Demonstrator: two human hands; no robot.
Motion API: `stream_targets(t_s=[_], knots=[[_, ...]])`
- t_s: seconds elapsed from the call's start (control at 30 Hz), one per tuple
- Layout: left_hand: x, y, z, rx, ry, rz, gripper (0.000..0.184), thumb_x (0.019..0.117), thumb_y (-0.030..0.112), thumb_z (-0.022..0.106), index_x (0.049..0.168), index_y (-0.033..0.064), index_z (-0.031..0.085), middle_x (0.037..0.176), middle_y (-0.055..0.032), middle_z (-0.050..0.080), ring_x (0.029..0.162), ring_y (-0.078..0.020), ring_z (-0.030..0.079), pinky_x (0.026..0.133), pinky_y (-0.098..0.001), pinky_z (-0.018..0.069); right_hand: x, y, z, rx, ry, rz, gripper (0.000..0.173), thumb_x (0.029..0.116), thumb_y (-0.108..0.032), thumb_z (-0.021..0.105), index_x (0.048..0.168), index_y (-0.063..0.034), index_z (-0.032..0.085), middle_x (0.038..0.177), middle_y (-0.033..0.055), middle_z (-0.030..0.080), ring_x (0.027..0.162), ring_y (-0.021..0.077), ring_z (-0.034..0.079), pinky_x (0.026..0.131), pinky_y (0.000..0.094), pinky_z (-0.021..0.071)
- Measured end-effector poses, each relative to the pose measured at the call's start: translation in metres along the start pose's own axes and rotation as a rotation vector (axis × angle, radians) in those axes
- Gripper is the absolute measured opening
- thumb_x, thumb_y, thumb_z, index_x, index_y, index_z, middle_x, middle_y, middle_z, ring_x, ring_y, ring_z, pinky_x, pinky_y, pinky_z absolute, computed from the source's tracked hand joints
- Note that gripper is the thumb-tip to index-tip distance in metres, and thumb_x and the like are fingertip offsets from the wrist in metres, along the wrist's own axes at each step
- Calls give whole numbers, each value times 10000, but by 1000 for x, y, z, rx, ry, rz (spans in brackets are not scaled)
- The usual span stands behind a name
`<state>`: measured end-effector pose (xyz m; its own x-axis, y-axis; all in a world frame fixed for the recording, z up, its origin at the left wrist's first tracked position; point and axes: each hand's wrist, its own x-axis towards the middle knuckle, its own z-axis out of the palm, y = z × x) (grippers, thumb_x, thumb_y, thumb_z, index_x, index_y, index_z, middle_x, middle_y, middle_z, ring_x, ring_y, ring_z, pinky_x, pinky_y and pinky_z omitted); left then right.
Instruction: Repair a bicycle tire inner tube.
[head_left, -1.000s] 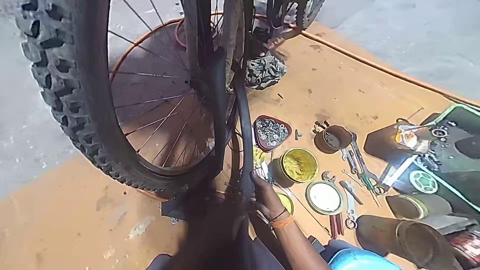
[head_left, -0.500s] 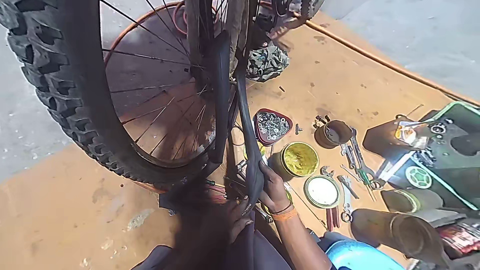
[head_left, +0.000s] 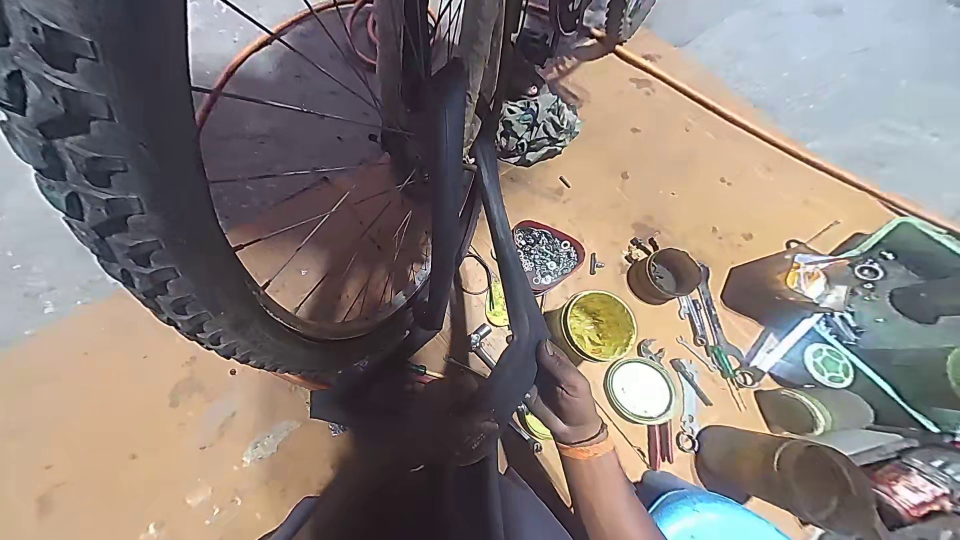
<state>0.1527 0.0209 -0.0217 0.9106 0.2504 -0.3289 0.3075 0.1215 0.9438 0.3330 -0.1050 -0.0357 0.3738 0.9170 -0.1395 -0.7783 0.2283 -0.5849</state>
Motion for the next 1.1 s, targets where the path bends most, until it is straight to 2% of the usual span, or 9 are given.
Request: stream_targets(t_s=[0.13, 0.27, 0.37, 0.53, 0.67, 0.77, 0.9, 0.97, 1.1], knots=[[-10, 41, 10, 352, 188, -205, 293, 889, 318, 761, 980, 52, 679, 844, -32, 666, 765, -103, 624, 740, -307, 529, -1, 4, -6, -86, 139, 27, 322, 989, -292, 660, 1211, -59, 640, 1054, 97, 720, 886, 146, 700, 773, 316, 602], [-21, 30, 27, 918, 362, 49, 335, 997, 365, 569, 874, 83, 702, 846, -128, 713, 779, -326, 717, 661, -537, 564, 2, 5, 1, -246, 98, 22, 391, 950, -341, 719, 1201, -55, 633, 995, 55, 685, 865, 128, 665, 801, 313, 581], [-21, 9, 31, 1013, 570, 419, 165, 934, 259, 619, 843, 132, 670, 774, -70, 675, 641, -249, 666, 510, -417, 529, 4, 3, 4, -397, 72, 16, 495, 927, -371, 749, 1258, -30, 612, 1084, 61, 697, 977, 143, 684, 913, 354, 587], [-24, 4, 31, 1048, 615, 440, 140, 922, 261, 650, 893, 132, 694, 816, -61, 684, 655, -221, 661, 520, -371, 531, 4, -2, 15, -532, 115, 65, 358, 942, -278, 730, 1165, -8, 654, 1025, 81, 699, 920, 145, 679, 875, 348, 585], [-25, 4, 35, 742, 554, 301, 248, 936, 363, 678, 890, 119, 688, 801, -29, 672, 702, -145, 669, 597, -340, 577, 6, 0, 23, -390, 192, 65, 188, 977, -110, 638, 1116, 15, 660, 964, 110, 712, 854, 147, 694, 824, 336, 599], [-27, 16, 30, 201, 364, 57, 270, 957, 326, 692, 1079, 87, 666, 842, 33, 665, 676, -42, 619, 606, -235, 554, 4, -1, 25, -223, 194, 52, 167, 986, -105, 634, 1114, -1, 655, 971, 120, 720, 834, 149, 706, 779, 328, 612], [-20, 14, 15, -69, 105, 46, 462, 987, 280, 665, 1393, 81, 568, 1112, 4, 694, 863, -43, 662, 755, -239, 585, 0, -5, 21, -23, 104, 57, 179, 996, -128, 642, 1147, -34, 660, 1021, 121, 720, 903, 176, 718, 840, 365, 617], [-15, 14, 12, -102, 37, 91, 418, 977, 254, 683, 1347, 74, 606, 903, 35, 676, 687, -9, 599, 612, -186, 526, 0, -5, 19, 19, 93, 58, 196, 995, -129, 639, 1172, -50, 660, 1024, 122, 721, 883, 168, 720, 800, 337, 620], [-9, 23, 11, -84, 55, 57, 281, 924, 241, 744, 1148, 88, 670, 757, 44, 638, 598, -32, 579, 537, -200, 506, -3, -9, 19, 2, 124, 29, 205, 987, -126, 650, 1173, -43, 668, 1039, 129, 726, 891, 166, 722, 803, 332, 619]])
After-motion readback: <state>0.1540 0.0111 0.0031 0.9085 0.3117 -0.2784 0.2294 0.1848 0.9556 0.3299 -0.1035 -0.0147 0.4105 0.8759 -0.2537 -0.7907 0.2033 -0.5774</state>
